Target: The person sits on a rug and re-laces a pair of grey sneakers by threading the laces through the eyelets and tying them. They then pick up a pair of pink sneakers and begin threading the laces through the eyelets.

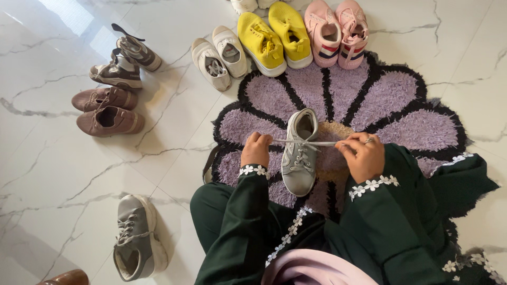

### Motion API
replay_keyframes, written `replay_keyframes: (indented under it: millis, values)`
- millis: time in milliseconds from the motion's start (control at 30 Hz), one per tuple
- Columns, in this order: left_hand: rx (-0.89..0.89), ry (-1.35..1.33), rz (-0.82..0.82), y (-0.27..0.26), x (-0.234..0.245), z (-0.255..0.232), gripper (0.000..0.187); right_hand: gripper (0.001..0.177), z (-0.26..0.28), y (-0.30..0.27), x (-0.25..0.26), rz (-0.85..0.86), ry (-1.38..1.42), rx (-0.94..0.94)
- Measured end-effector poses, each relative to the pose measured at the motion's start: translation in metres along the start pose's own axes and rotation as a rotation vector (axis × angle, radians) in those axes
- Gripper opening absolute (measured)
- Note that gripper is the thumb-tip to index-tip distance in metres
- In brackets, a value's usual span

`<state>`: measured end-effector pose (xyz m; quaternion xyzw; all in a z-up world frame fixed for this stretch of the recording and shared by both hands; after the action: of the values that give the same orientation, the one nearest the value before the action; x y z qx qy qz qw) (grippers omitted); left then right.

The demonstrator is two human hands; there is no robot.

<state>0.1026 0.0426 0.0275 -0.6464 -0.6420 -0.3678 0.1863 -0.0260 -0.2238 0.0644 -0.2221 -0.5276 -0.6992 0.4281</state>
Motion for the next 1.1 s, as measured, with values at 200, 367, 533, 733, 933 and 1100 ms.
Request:
replay_keyframes:
  millis: [200, 367, 533, 733, 933, 1100]
  values:
    - [0.214, 0.112, 0.152, -0.001, -0.008, 0.011, 0.012, 0.02, -0.044, -0.017, -0.028, 0.012, 0.321, -0.375]
    - [-0.101, 0.079, 0.079, -0.007, 0.01, -0.036, 0.06, 0.045, -0.05, -0.016, -0.028, -0.06, 0.404, -0.241]
    - [-0.199, 0.562, 0.515, 0.011, -0.045, -0.068, 0.046, 0.038, -0.035, -0.017, -0.047, 0.073, 0.354, -0.216]
    - [-0.681, 0.639, 0.399, 0.03, -0.033, -0.081, 0.028, 0.031, -0.041, -0.018, -0.043, -0.003, 0.429, -0.262]
    - [-0.361, 0.435, 0.156, 0.024, 0.027, -0.054, 0.029, 0.024, -0.043, -0.017, -0.041, -0.081, 0.446, -0.241]
    - [0.234, 0.247, -0.054, -0.022, 0.05, 0.0, 0.04, 0.02, -0.042, -0.016, -0.042, -0.04, 0.405, -0.247]
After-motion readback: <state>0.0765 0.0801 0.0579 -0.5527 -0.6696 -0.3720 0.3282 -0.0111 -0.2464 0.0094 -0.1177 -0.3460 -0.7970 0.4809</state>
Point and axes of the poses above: each hand's wrist, its own y-axis towards the middle knuckle, its own x-axis out of the back of the hand, z = x × y, the point moved 7 cm from there along y, towards the middle knuckle, and after that the axes turned 12 degrees about x, right-handed, at the moved point
